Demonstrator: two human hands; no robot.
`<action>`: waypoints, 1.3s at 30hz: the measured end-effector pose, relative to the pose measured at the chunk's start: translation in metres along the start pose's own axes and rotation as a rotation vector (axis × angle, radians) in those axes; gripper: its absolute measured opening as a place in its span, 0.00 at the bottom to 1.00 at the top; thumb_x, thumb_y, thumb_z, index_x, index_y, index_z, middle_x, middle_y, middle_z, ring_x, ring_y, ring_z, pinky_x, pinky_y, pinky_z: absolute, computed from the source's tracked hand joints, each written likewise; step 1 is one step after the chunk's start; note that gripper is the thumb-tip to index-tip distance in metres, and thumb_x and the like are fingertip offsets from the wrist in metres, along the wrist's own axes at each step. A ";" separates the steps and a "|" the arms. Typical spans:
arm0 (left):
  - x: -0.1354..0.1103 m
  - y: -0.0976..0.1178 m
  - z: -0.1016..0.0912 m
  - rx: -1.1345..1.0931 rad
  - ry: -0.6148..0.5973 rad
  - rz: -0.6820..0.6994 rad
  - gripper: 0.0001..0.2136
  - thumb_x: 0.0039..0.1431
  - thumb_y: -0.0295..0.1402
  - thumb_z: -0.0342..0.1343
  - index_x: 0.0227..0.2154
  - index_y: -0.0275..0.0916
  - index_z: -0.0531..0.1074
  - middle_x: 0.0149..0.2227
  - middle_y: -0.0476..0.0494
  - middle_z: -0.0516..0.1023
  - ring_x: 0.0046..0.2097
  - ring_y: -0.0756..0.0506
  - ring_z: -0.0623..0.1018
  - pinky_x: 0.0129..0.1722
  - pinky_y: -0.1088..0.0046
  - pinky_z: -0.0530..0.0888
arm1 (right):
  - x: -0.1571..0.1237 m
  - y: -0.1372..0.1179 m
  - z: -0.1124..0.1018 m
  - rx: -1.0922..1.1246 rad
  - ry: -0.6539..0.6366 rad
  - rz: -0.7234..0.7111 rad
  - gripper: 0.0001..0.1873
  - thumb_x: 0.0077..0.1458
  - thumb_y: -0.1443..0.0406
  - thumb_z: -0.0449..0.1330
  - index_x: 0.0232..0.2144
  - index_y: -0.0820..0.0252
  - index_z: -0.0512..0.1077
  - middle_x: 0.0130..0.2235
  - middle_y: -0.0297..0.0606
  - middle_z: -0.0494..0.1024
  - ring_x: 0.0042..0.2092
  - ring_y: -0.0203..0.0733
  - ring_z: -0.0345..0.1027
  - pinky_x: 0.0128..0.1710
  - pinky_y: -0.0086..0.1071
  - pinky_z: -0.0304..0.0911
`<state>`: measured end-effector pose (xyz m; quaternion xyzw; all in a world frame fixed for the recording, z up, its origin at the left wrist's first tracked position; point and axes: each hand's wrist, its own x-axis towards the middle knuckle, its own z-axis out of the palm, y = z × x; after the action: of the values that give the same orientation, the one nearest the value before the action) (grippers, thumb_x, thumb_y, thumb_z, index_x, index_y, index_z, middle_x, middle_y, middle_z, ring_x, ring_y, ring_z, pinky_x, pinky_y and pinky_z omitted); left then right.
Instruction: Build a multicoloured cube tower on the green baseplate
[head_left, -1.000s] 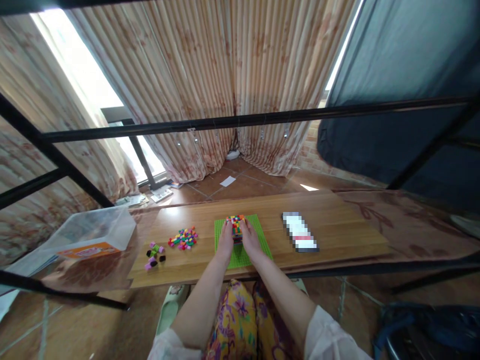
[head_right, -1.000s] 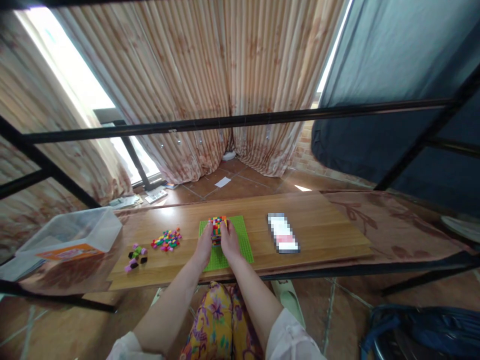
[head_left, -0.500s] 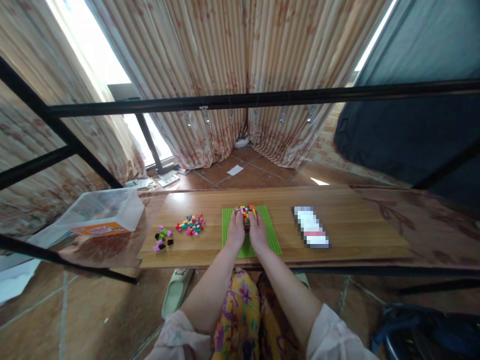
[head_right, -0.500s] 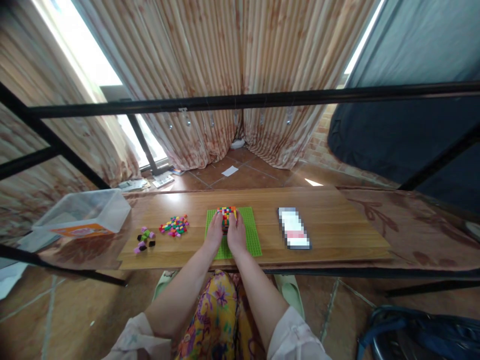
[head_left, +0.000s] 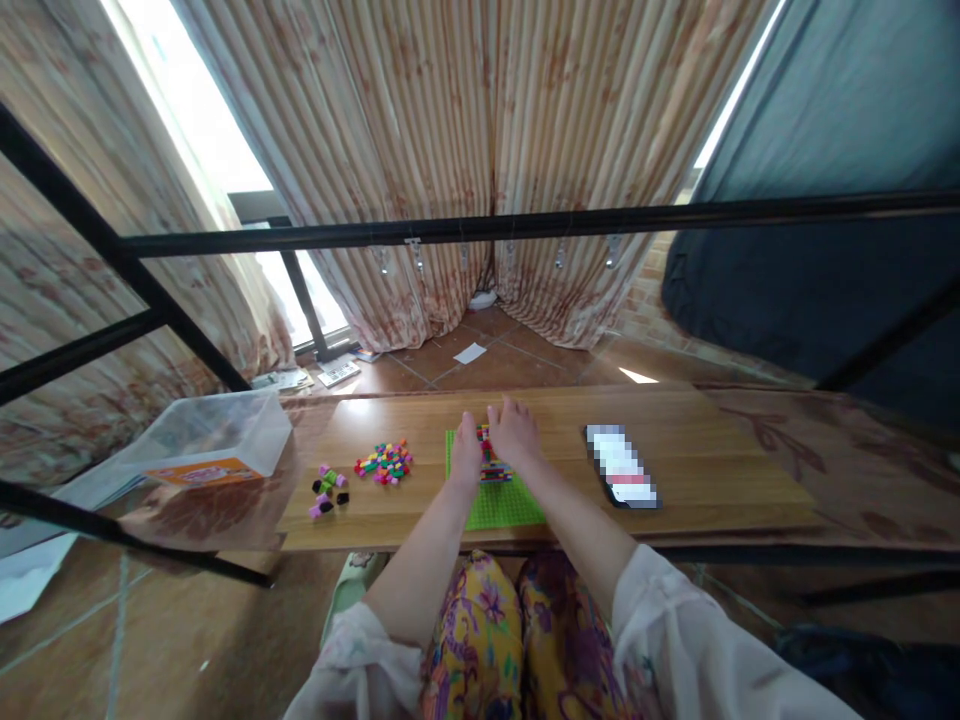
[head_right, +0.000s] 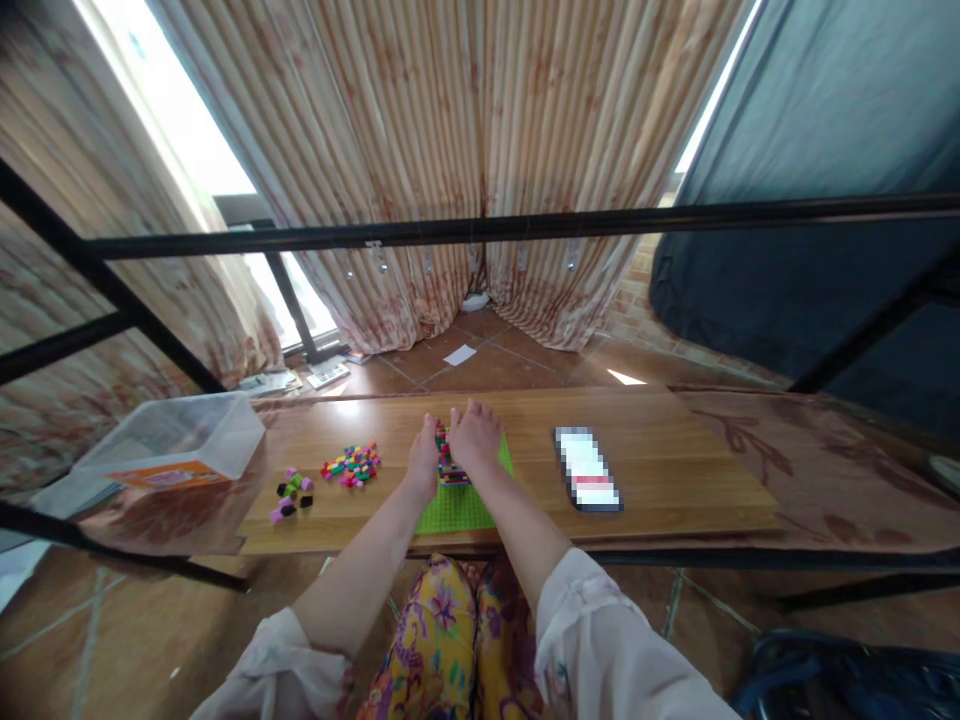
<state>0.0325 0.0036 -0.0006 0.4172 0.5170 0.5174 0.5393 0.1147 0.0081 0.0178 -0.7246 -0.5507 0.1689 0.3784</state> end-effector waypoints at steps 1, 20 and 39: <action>-0.001 0.000 0.002 -0.022 -0.016 -0.003 0.25 0.62 0.51 0.39 0.39 0.37 0.75 0.43 0.40 0.80 0.52 0.41 0.75 0.54 0.61 0.68 | 0.001 -0.005 0.001 -0.042 -0.019 -0.027 0.27 0.60 0.58 0.47 0.57 0.68 0.63 0.58 0.60 0.66 0.61 0.59 0.55 0.60 0.54 0.44; -0.015 -0.020 -0.002 -0.409 -0.203 -0.018 0.25 0.63 0.51 0.42 0.50 0.41 0.72 0.56 0.45 0.73 0.63 0.45 0.64 0.64 0.65 0.58 | -0.001 -0.019 0.002 -0.392 -0.257 -0.101 0.32 0.63 0.47 0.39 0.54 0.61 0.67 0.59 0.54 0.65 0.62 0.57 0.52 0.58 0.54 0.46; -0.072 -0.051 -0.053 -0.306 0.012 -0.152 0.28 0.59 0.49 0.49 0.56 0.37 0.67 0.63 0.37 0.63 0.64 0.40 0.63 0.61 0.61 0.62 | 0.004 -0.025 0.020 -0.528 -0.381 -0.304 0.38 0.63 0.46 0.34 0.61 0.67 0.58 0.63 0.52 0.61 0.66 0.54 0.47 0.63 0.53 0.37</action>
<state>-0.0087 -0.0780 -0.0484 0.2867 0.4655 0.5502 0.6312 0.0863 0.0215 0.0234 -0.6629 -0.7373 0.0947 0.0894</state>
